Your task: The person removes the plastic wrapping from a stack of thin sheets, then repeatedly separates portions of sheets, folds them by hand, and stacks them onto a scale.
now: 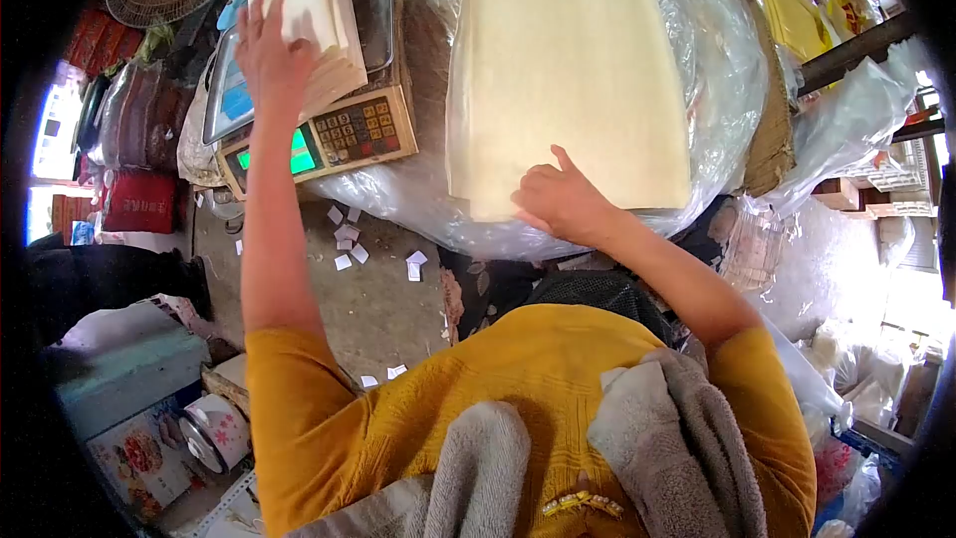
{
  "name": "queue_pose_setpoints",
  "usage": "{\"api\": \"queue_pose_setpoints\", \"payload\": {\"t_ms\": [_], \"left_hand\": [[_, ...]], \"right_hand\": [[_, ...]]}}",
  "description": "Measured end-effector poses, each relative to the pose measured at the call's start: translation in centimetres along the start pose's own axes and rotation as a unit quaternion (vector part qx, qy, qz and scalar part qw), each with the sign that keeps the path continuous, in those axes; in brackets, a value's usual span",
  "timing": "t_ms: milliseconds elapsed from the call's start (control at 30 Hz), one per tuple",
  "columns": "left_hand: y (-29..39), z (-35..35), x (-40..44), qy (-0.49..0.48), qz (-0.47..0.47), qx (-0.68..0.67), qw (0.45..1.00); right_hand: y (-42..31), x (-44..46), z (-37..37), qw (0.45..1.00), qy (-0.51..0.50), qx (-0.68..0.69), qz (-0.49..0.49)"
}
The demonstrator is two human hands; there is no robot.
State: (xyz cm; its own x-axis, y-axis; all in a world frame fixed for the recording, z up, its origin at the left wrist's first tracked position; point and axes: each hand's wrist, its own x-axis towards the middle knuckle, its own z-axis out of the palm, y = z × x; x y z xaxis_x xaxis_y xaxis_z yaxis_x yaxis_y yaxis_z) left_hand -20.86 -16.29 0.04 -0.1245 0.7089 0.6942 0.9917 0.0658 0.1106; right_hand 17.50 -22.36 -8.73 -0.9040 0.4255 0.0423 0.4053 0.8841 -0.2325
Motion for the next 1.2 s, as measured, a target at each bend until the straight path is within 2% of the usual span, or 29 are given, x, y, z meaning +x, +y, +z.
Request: {"api": "queue_pose_setpoints", "payload": {"t_ms": [33,100,167,200,233,267,300,333,367,433,533,567,600,633,700,733,767,800,833,867,967,1000,1100,1133,1200], "left_hand": [[2.6,-2.2,-1.0,0.066,0.018,-0.054,0.996],[6.6,-3.6,-3.7,0.104,0.013,-0.102,0.989],[10.5,-2.6,-7.9,0.114,0.015,-0.215,0.97],[12.1,-1.7,-10.3,0.076,0.019,-0.232,0.969],[14.0,-1.3,-12.5,0.029,0.029,-0.234,0.971],[15.9,-1.4,-14.0,-0.022,0.013,-0.25,0.968],[17.2,-0.4,-16.2,-0.066,0.007,-0.21,0.976],[17.8,0.7,-18.2,-0.109,0.001,-0.169,0.98],[17.8,1.0,-19.5,-0.175,0.08,-0.104,0.976],[17.8,1.5,-20.5,-0.297,0.233,0.032,0.925],[18.7,2.8,-18.5,-0.479,0.152,-0.164,0.849],[19.2,2.9,-17.9,-0.484,0.14,-0.167,0.847],[19.8,2.7,-17.5,-0.487,0.133,-0.172,0.846],[20.6,2.6,-17.0,-0.487,0.128,-0.179,0.845],[21.2,1.6,-16.4,-0.354,0.158,-0.197,0.9],[21.2,1.3,-16.2,-0.29,0.167,-0.204,0.92],[21.2,1.5,-15.9,-0.328,0.168,-0.203,0.907],[21.3,1.8,-15.5,-0.365,0.168,-0.202,0.893],[21.4,2.3,-15.1,-0.401,0.168,-0.201,0.878],[21.8,3.8,-15.1,-0.394,0.178,-0.162,0.887],[22.9,6.5,-11.6,-0.418,0.139,-0.166,0.882],[23.0,7.4,-10.8,-0.375,0.123,-0.213,0.894],[24.2,8.3,-9.8,-0.441,0.111,-0.085,0.886],[23.9,8.9,-9.6,-0.477,0.095,-0.133,0.864],[24.0,9.6,-9.8,-0.484,0.107,-0.111,0.861]], "right_hand": [[0.1,0.0,0.2,1.0,-0.008,-0.003,-0.006],[0.3,0.0,0.9,1.0,-0.024,-0.011,-0.017],[0.6,0.1,1.5,0.997,-0.018,0.07,0.041],[0.8,0.2,1.5,0.991,-0.015,0.109,0.07],[1.3,0.2,1.2,0.967,0.012,0.205,0.148],[2.1,0.1,0.8,0.927,0.039,0.299,0.224],[3.2,-0.1,0.4,0.871,0.067,0.388,0.294],[4.5,-0.4,-0.5,0.79,0.12,0.469,0.377],[7.4,-1.3,1.2,0.644,0.194,0.629,0.39],[7.9,-2.5,-0.9,0.605,0.232,0.686,0.329],[4.2,-3.3,-1.3,0.867,0.074,0.44,0.221],[2.4,-3.0,-2.5,0.947,0.06,0.26,0.177],[1.9,-3.5,-0.2,0.986,0.032,-0.037,0.159],[2.9,-3.8,1.4,0.983,0.018,-0.113,0.142],[4.3,-3.6,-2.3,0.975,-0.022,0.095,0.2],[6.5,-3.7,-1.9,0.95,0.127,0.145,0.245],[8.8,-3.6,-1.6,0.9,0.271,0.195,0.28],[7.2,-2.5,-8.9,0.82,0.197,0.276,0.462],[8.6,-2.6,-9.7,0.861,0.242,0.249,0.371],[8.5,-2.7,-10.0,0.875,0.231,0.23,0.357],[7.0,-2.4,-10.3,0.912,0.192,0.205,0.299],[7.5,-2.5,-9.3,0.926,0.195,0.189,0.261],[7.4,-2.4,-8.9,0.926,0.177,0.23,0.243],[7.3,-2.3,-9.3,0.935,0.157,0.204,0.243],[8.6,-2.5,-9.9,0.954,0.21,0.11,0.185]]}}
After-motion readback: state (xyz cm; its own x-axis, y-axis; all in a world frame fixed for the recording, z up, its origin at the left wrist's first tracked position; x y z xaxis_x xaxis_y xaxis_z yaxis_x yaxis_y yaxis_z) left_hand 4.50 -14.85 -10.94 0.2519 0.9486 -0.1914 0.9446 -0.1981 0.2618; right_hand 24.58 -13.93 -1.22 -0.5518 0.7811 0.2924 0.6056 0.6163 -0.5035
